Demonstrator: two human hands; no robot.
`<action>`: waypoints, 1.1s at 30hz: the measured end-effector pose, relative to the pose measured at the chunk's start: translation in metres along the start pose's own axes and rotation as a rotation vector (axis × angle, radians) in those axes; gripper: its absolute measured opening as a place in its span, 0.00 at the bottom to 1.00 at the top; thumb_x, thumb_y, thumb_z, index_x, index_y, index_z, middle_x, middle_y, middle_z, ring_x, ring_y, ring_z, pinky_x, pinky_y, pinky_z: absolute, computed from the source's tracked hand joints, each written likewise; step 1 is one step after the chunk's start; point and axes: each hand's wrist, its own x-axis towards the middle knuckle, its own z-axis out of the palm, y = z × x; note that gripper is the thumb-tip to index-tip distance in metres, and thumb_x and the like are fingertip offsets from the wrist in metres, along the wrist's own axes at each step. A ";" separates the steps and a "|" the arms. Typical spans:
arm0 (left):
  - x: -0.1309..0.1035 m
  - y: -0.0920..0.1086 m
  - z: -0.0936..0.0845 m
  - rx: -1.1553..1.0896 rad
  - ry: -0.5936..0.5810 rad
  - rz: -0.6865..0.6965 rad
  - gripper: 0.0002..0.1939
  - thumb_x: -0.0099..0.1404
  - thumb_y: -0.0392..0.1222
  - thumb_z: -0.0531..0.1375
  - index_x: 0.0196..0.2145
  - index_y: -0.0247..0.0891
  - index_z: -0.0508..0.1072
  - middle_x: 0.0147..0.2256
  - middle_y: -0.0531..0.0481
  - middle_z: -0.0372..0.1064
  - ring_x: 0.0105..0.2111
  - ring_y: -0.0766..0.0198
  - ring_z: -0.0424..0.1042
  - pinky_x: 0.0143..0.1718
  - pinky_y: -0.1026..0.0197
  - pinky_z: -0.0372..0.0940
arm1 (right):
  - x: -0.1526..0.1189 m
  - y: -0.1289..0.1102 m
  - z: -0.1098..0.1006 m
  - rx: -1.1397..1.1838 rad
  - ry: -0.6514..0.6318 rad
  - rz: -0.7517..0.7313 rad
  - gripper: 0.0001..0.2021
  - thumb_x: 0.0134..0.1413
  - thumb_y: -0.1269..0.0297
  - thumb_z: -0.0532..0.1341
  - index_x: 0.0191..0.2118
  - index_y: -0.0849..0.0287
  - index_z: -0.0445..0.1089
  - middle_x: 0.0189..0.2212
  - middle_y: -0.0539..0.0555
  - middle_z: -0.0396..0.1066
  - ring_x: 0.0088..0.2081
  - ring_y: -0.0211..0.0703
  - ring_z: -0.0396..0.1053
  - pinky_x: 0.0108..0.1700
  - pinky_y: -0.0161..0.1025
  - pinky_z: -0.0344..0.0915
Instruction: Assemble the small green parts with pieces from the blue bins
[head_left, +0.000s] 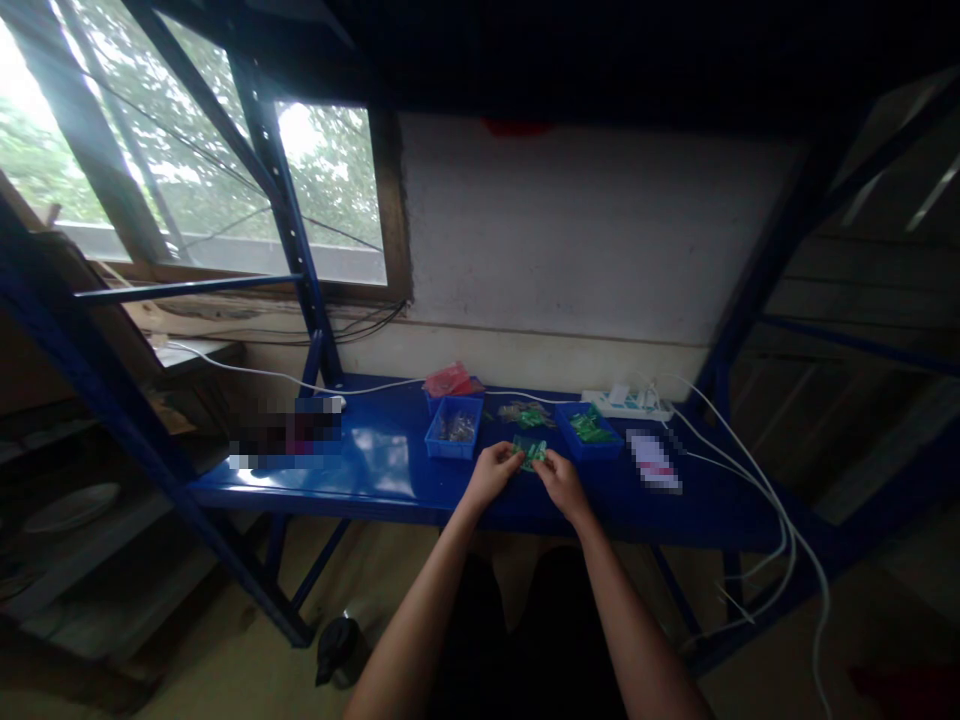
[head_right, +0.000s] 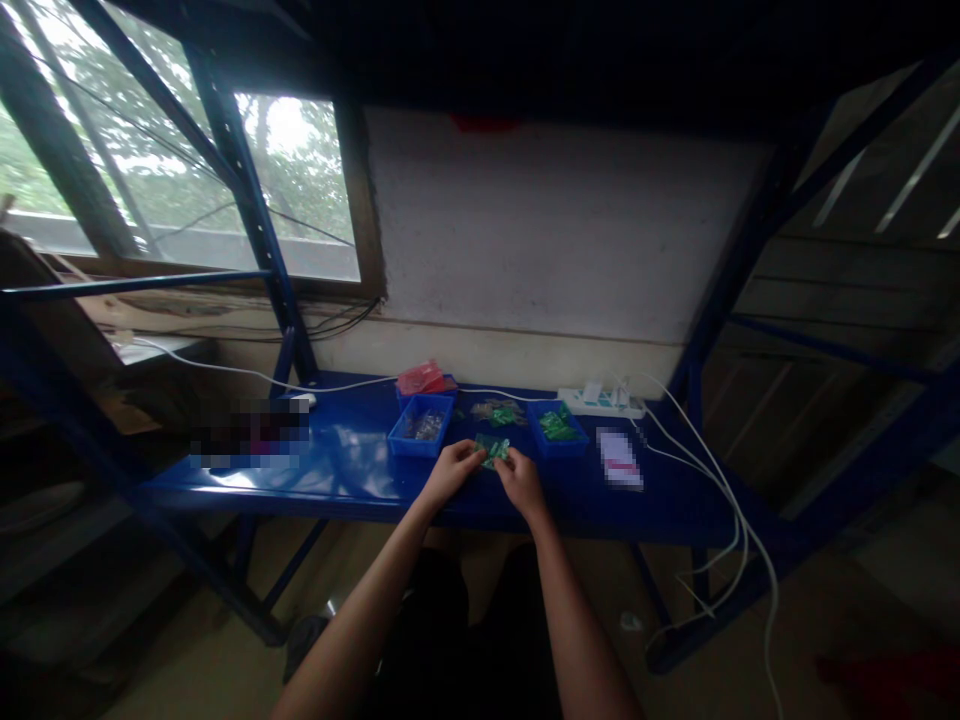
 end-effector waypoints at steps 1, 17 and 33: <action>0.000 0.000 0.000 -0.008 -0.004 -0.002 0.15 0.53 0.51 0.61 0.25 0.34 0.68 0.18 0.56 0.61 0.19 0.71 0.57 0.21 0.67 0.50 | 0.000 0.000 0.000 -0.003 0.002 -0.004 0.11 0.46 0.56 0.57 0.24 0.58 0.64 0.19 0.48 0.66 0.24 0.39 0.62 0.26 0.34 0.58; 0.003 -0.013 -0.002 0.060 -0.070 0.050 0.14 0.57 0.50 0.59 0.25 0.37 0.63 0.21 0.55 0.62 0.22 0.68 0.61 0.25 0.66 0.54 | 0.000 -0.002 0.000 -0.002 0.024 -0.013 0.11 0.47 0.55 0.58 0.24 0.56 0.62 0.19 0.48 0.64 0.24 0.39 0.62 0.27 0.35 0.59; -0.002 0.002 0.000 -0.018 -0.053 0.000 0.14 0.55 0.49 0.60 0.25 0.36 0.65 0.19 0.57 0.60 0.20 0.70 0.58 0.23 0.66 0.51 | 0.000 -0.001 -0.001 0.015 0.043 0.015 0.11 0.48 0.54 0.57 0.26 0.56 0.62 0.21 0.48 0.64 0.24 0.41 0.63 0.28 0.36 0.60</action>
